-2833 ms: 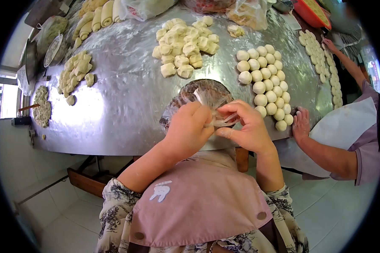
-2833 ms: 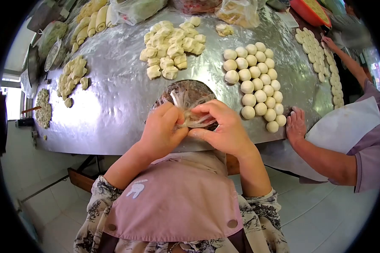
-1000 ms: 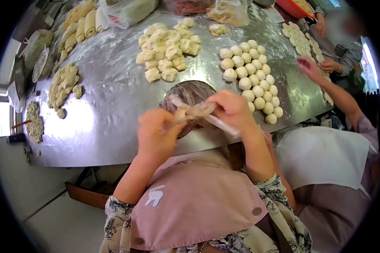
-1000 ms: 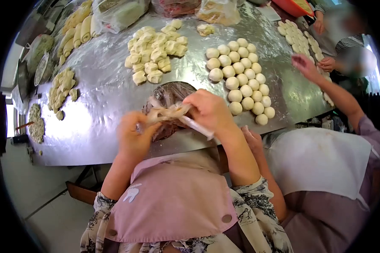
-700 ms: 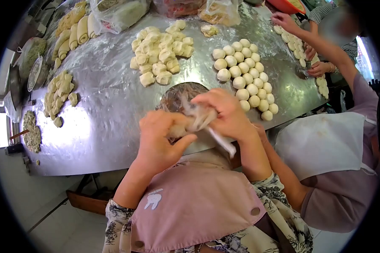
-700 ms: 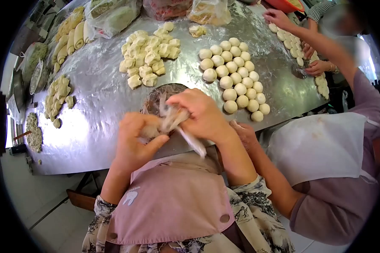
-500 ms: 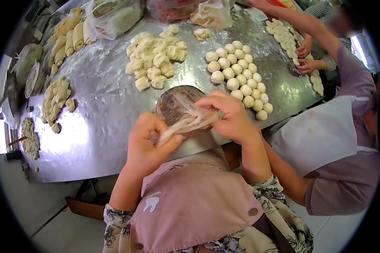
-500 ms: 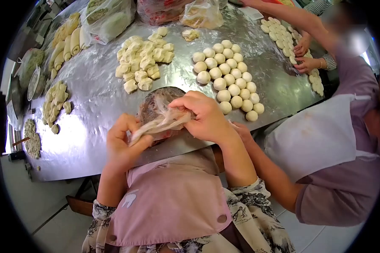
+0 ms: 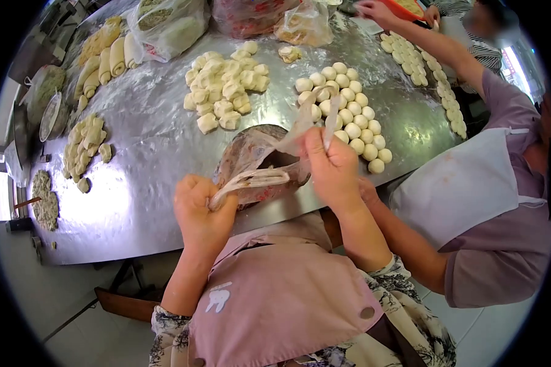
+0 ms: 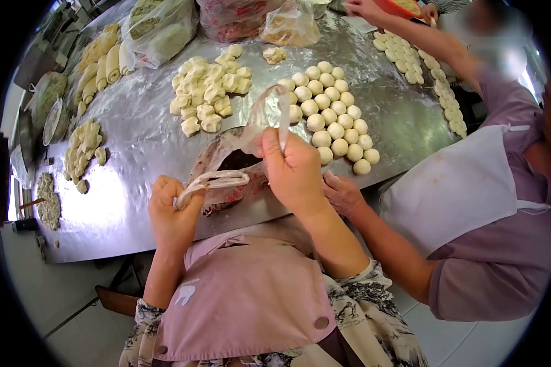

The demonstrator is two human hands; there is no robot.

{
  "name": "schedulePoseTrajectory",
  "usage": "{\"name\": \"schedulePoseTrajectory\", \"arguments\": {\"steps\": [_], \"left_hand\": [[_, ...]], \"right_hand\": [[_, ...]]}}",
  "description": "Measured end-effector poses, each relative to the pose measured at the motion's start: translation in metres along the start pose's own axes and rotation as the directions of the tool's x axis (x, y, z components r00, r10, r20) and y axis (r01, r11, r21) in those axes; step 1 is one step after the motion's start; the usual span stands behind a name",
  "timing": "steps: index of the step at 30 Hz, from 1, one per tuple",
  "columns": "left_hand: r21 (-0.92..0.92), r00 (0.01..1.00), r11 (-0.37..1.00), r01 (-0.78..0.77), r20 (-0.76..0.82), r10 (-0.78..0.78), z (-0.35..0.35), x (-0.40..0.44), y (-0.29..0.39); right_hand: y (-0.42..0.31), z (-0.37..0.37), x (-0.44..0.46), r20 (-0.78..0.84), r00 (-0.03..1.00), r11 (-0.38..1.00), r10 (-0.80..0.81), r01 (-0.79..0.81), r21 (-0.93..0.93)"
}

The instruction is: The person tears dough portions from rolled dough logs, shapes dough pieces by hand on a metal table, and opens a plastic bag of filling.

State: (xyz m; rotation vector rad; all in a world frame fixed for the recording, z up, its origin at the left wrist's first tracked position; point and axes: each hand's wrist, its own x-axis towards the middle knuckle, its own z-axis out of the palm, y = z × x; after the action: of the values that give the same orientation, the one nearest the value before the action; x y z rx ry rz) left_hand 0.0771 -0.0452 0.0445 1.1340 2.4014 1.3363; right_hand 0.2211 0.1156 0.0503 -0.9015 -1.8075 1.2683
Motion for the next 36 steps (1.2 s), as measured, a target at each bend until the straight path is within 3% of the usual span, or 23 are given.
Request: {"name": "schedulePoseTrajectory", "arguments": {"steps": [2,3,6,9,11,14,16,17,18,20,21,23,24,25,26,27,30,32,33,35,36], "left_hand": [[0.026,1.0,1.0,0.016,-0.023,-0.015,0.003,-0.001,0.005],[0.022,0.999,1.0,0.011,-0.038,-0.01,0.004,0.0,0.008],[0.049,0.997,0.999,-0.019,-0.08,0.023,0.01,0.005,0.013],[0.167,0.991,0.983,-0.07,-0.099,0.088,0.014,0.011,0.01],[0.24,0.989,0.966,-0.095,-0.09,0.119,0.016,0.013,-0.003],[0.211,0.999,0.977,0.018,-0.05,-0.008,0.018,0.011,-0.015],[0.193,0.993,0.978,0.082,-0.102,-0.063,0.018,0.008,-0.021],[0.188,0.986,0.975,0.116,-0.137,-0.091,0.016,0.006,-0.025],[0.199,0.984,0.966,0.165,-0.094,-0.149,0.013,0.002,-0.034],[0.219,0.966,0.942,0.254,-0.005,-0.259,0.005,-0.003,-0.057],[0.172,0.91,0.909,0.38,0.108,-0.401,0.001,-0.006,-0.067],[0.123,0.709,0.779,0.615,0.349,-0.614,-0.008,-0.011,-0.081],[-0.24,0.658,0.623,0.745,0.423,-0.623,-0.009,-0.011,-0.078],[-0.549,0.626,0.34,0.764,0.498,-0.6,-0.011,-0.011,-0.071],[-0.747,0.619,-0.016,0.665,0.563,-0.548,-0.014,-0.01,-0.066],[-0.77,0.644,-0.157,0.618,0.61,-0.462,-0.019,-0.008,-0.065],[-0.824,0.578,-0.215,0.525,0.53,-0.62,-0.017,0.01,-0.047],[-0.736,0.698,-0.468,0.489,0.652,-0.296,-0.011,0.003,-0.088],[-0.655,0.744,-0.579,0.486,0.657,-0.119,-0.009,0.003,-0.099],[-0.689,0.813,-0.531,0.493,0.582,0.0,-0.005,0.001,-0.115],[-0.707,0.839,-0.508,0.492,0.54,0.061,-0.005,0.001,-0.116]], "right_hand": [[-0.006,-0.002,0.002,0.01,0.994,0.99,0.111,-0.112,0.091],[-0.011,-0.004,0.002,0.037,0.986,0.985,0.165,-0.167,0.051],[-0.005,-0.001,0.001,0.09,0.948,0.923,0.306,-0.319,0.214],[-0.005,0.0,0.0,0.09,0.853,0.674,0.513,-0.466,0.573],[0.001,-0.005,0.001,0.133,0.845,0.547,0.518,-0.447,0.708],[0.011,-0.006,0.0,0.187,0.822,0.356,0.538,-0.423,0.833],[0.029,-0.006,-0.001,0.265,0.816,0.233,0.514,-0.43,0.872],[0.032,-0.008,0.003,0.268,0.76,0.194,0.592,-0.457,0.868],[0.034,-0.014,0.005,0.358,0.799,0.158,0.483,-0.482,0.862],[0.035,-0.023,0.013,0.363,0.75,0.203,0.553,-0.544,0.814],[0.035,-0.027,0.015,0.411,0.744,0.18,0.527,-0.57,0.801],[0.031,-0.031,0.019,0.38,0.727,0.269,0.572,-0.604,0.75],[0.028,-0.033,0.02,0.364,0.717,0.311,0.595,-0.622,0.718],[0.027,-0.035,0.019,0.315,0.711,0.344,0.629,-0.618,0.707],[0.028,-0.04,0.018,0.342,0.73,0.432,0.592,-0.646,0.629],[0.024,-0.046,0.018,0.371,0.745,0.519,0.554,-0.658,0.546],[0.014,-0.045,0.012,0.353,0.762,0.708,0.543,-0.642,0.295],[0.02,-0.053,0.008,0.437,0.754,0.833,0.491,-0.552,0.015],[0.024,-0.051,0.007,0.437,0.76,0.848,0.481,-0.53,-0.011],[0.032,-0.045,0.004,0.441,0.768,0.87,0.465,-0.489,-0.065],[0.034,-0.047,0.008,0.374,0.757,0.831,0.536,-0.55,-0.077]]}}
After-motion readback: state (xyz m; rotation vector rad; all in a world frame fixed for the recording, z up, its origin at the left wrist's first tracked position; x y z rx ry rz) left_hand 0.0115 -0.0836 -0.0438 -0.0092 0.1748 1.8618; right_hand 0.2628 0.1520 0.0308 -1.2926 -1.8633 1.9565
